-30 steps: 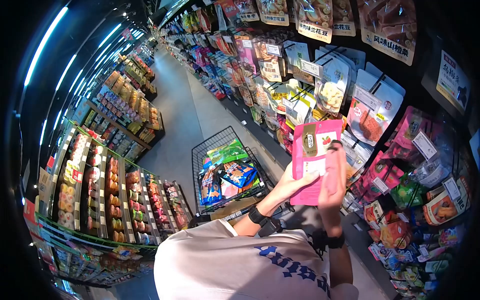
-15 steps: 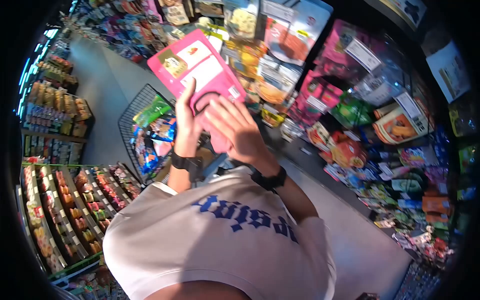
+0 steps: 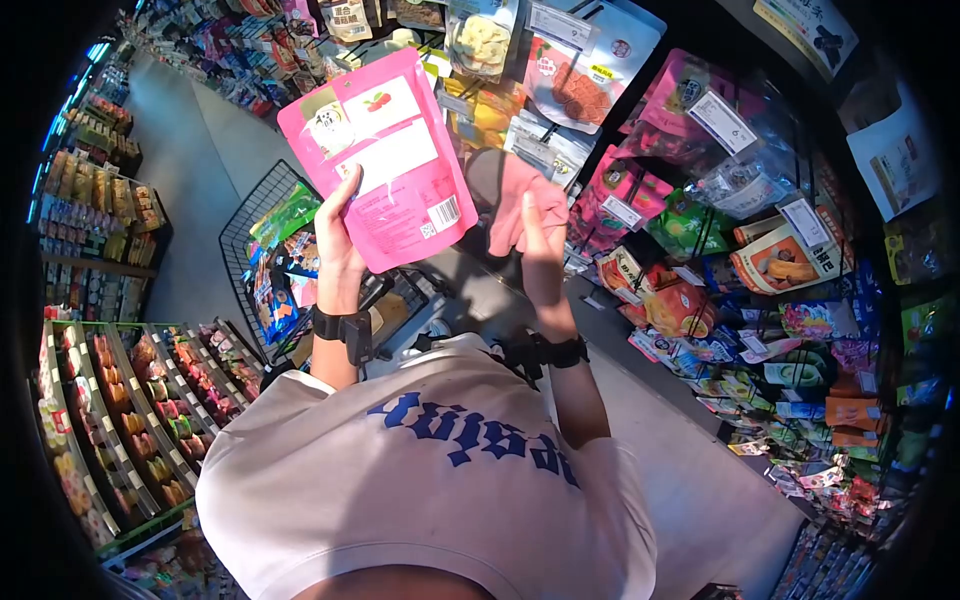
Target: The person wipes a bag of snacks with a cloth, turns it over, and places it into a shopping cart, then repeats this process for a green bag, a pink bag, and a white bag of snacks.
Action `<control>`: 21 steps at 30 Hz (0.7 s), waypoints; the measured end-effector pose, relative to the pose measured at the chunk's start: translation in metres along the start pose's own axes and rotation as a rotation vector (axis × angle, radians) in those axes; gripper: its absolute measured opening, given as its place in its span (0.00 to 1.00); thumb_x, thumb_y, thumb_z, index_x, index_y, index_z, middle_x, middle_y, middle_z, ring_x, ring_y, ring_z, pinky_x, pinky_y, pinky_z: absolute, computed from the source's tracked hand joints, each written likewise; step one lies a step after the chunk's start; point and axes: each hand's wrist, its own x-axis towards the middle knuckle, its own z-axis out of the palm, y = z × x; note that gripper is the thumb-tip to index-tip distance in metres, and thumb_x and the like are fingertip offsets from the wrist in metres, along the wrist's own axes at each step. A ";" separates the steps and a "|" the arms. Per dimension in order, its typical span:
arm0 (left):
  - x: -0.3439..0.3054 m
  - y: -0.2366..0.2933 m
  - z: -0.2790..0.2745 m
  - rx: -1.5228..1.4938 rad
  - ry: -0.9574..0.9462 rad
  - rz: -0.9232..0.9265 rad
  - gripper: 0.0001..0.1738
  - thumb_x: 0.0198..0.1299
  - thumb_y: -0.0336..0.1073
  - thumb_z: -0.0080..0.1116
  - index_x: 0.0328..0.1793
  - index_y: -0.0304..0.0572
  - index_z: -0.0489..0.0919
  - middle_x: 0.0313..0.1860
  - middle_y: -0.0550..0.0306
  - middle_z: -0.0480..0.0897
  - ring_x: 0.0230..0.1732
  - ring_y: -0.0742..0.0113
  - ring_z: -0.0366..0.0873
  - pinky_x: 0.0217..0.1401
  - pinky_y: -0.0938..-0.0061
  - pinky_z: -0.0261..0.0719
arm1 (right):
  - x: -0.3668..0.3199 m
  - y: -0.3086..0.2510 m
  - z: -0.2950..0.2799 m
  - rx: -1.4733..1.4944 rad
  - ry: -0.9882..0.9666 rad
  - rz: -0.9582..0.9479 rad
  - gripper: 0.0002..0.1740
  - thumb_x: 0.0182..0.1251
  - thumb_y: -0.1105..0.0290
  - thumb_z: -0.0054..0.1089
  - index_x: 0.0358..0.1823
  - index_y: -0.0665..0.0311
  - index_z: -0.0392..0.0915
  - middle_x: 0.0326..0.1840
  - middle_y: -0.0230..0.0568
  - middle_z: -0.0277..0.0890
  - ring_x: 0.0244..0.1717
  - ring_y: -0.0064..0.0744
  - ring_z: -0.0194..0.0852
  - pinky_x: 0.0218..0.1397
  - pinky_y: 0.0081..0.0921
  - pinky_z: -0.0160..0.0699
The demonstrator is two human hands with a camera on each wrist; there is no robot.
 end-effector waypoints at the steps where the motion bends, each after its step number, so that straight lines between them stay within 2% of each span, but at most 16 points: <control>1: 0.000 0.000 0.000 0.000 0.001 0.001 0.24 0.69 0.34 0.56 0.68 0.33 0.70 0.60 0.48 0.80 0.59 0.59 0.80 0.63 0.64 0.78 | 0.004 0.008 -0.010 -0.009 -0.026 0.015 0.07 0.79 0.70 0.43 0.42 0.61 0.69 0.17 0.30 0.70 0.21 0.18 0.69 0.31 0.15 0.67; 4: 0.000 -0.002 0.000 0.007 0.039 0.001 0.23 0.69 0.34 0.56 0.68 0.33 0.71 0.60 0.48 0.80 0.59 0.59 0.80 0.63 0.64 0.78 | -0.001 0.008 -0.009 0.042 -0.096 0.134 0.06 0.79 0.69 0.45 0.48 0.63 0.69 0.18 0.30 0.70 0.21 0.19 0.71 0.31 0.15 0.68; 5: 0.000 -0.004 0.000 0.004 0.060 -0.006 0.23 0.68 0.34 0.57 0.66 0.32 0.72 0.59 0.48 0.81 0.57 0.58 0.81 0.62 0.64 0.79 | -0.005 0.010 -0.002 0.092 -0.007 0.266 0.10 0.77 0.69 0.47 0.53 0.66 0.69 0.17 0.28 0.70 0.18 0.18 0.69 0.26 0.15 0.67; 6: 0.000 -0.006 0.000 0.001 0.080 -0.015 0.22 0.67 0.33 0.57 0.65 0.31 0.73 0.58 0.48 0.81 0.56 0.58 0.81 0.61 0.63 0.80 | -0.008 0.009 0.000 0.093 -0.002 0.263 0.10 0.77 0.69 0.47 0.53 0.66 0.69 0.17 0.28 0.70 0.18 0.18 0.69 0.26 0.15 0.67; 8: 0.000 -0.009 0.002 0.008 0.075 -0.033 0.21 0.67 0.32 0.57 0.64 0.31 0.73 0.58 0.47 0.81 0.56 0.57 0.81 0.61 0.63 0.79 | -0.014 0.006 0.002 0.077 -0.326 0.408 0.13 0.76 0.71 0.48 0.56 0.68 0.70 0.18 0.25 0.70 0.15 0.16 0.66 0.22 0.15 0.65; 9: -0.001 -0.009 0.000 0.016 0.065 -0.058 0.23 0.66 0.33 0.58 0.65 0.32 0.73 0.58 0.48 0.81 0.56 0.58 0.81 0.61 0.63 0.79 | -0.014 -0.002 0.008 0.139 -0.410 0.383 0.13 0.75 0.72 0.50 0.56 0.68 0.71 0.19 0.24 0.70 0.12 0.15 0.62 0.19 0.15 0.62; 10: -0.001 -0.010 0.001 0.023 0.056 -0.083 0.24 0.66 0.34 0.60 0.66 0.33 0.72 0.59 0.48 0.80 0.57 0.59 0.80 0.61 0.64 0.78 | -0.014 0.001 0.005 0.136 -0.401 0.387 0.13 0.75 0.72 0.50 0.56 0.68 0.71 0.19 0.24 0.70 0.12 0.15 0.62 0.19 0.15 0.62; 11: 0.000 -0.011 0.003 0.020 0.058 -0.092 0.24 0.66 0.34 0.60 0.66 0.33 0.72 0.59 0.48 0.80 0.57 0.59 0.80 0.61 0.64 0.78 | -0.011 0.007 0.002 0.129 -0.396 0.369 0.07 0.75 0.72 0.51 0.49 0.66 0.71 0.19 0.27 0.71 0.11 0.17 0.63 0.17 0.17 0.62; 12: 0.002 -0.009 0.011 0.230 0.079 -0.039 0.27 0.67 0.36 0.60 0.68 0.32 0.70 0.60 0.47 0.79 0.59 0.61 0.78 0.63 0.66 0.76 | -0.010 0.010 0.001 0.121 -0.392 0.349 0.04 0.74 0.72 0.53 0.43 0.64 0.71 0.19 0.31 0.72 0.11 0.19 0.64 0.16 0.19 0.61; 13: 0.004 -0.008 0.015 0.440 0.097 0.014 0.30 0.67 0.39 0.61 0.70 0.30 0.68 0.62 0.47 0.77 0.61 0.63 0.77 0.64 0.67 0.75 | -0.012 0.013 0.005 0.079 -0.291 0.268 0.07 0.75 0.72 0.51 0.47 0.68 0.74 0.19 0.29 0.72 0.11 0.18 0.63 0.15 0.18 0.60; 14: 0.006 -0.011 0.006 0.435 0.091 0.006 0.30 0.67 0.39 0.61 0.70 0.30 0.68 0.62 0.47 0.77 0.61 0.63 0.77 0.64 0.67 0.75 | -0.012 0.015 0.008 0.074 -0.282 0.267 0.07 0.75 0.72 0.51 0.47 0.68 0.74 0.19 0.29 0.72 0.11 0.18 0.63 0.15 0.18 0.60; 16: 0.014 -0.017 -0.015 0.864 0.122 0.193 0.44 0.64 0.43 0.66 0.76 0.28 0.56 0.65 0.45 0.73 0.62 0.63 0.73 0.64 0.68 0.73 | -0.008 0.018 0.005 0.015 -0.141 0.296 0.15 0.76 0.72 0.51 0.58 0.72 0.72 0.19 0.26 0.70 0.10 0.14 0.58 0.14 0.18 0.54; 17: 0.008 -0.015 -0.017 1.006 0.165 0.155 0.56 0.60 0.44 0.70 0.80 0.29 0.42 0.65 0.42 0.71 0.63 0.59 0.72 0.62 0.68 0.75 | -0.009 0.014 0.000 -0.029 -0.136 0.290 0.19 0.75 0.74 0.51 0.64 0.74 0.71 0.28 0.32 0.80 0.19 0.20 0.74 0.21 0.21 0.72; 18: 0.003 -0.019 -0.016 1.097 0.196 0.222 0.61 0.59 0.44 0.72 0.81 0.29 0.37 0.65 0.41 0.71 0.62 0.58 0.72 0.60 0.67 0.76 | -0.008 0.022 -0.003 -0.039 -0.103 0.278 0.19 0.75 0.74 0.51 0.64 0.74 0.71 0.28 0.32 0.80 0.19 0.20 0.74 0.21 0.21 0.72; 20: -0.007 -0.015 -0.004 1.007 0.150 0.034 0.63 0.58 0.44 0.72 0.82 0.29 0.35 0.67 0.40 0.68 0.63 0.59 0.71 0.58 0.68 0.77 | -0.002 0.051 -0.002 -0.386 -0.161 -0.166 0.18 0.74 0.77 0.50 0.63 0.75 0.72 0.49 0.42 0.84 0.42 0.28 0.85 0.45 0.25 0.83; 21: -0.012 -0.013 0.007 1.088 0.193 -0.048 0.63 0.59 0.50 0.71 0.82 0.30 0.35 0.70 0.41 0.66 0.66 0.58 0.69 0.60 0.68 0.75 | -0.007 0.041 0.008 -0.360 -0.147 -0.007 0.20 0.69 0.81 0.52 0.62 0.73 0.75 0.65 0.47 0.77 0.63 0.33 0.77 0.65 0.27 0.73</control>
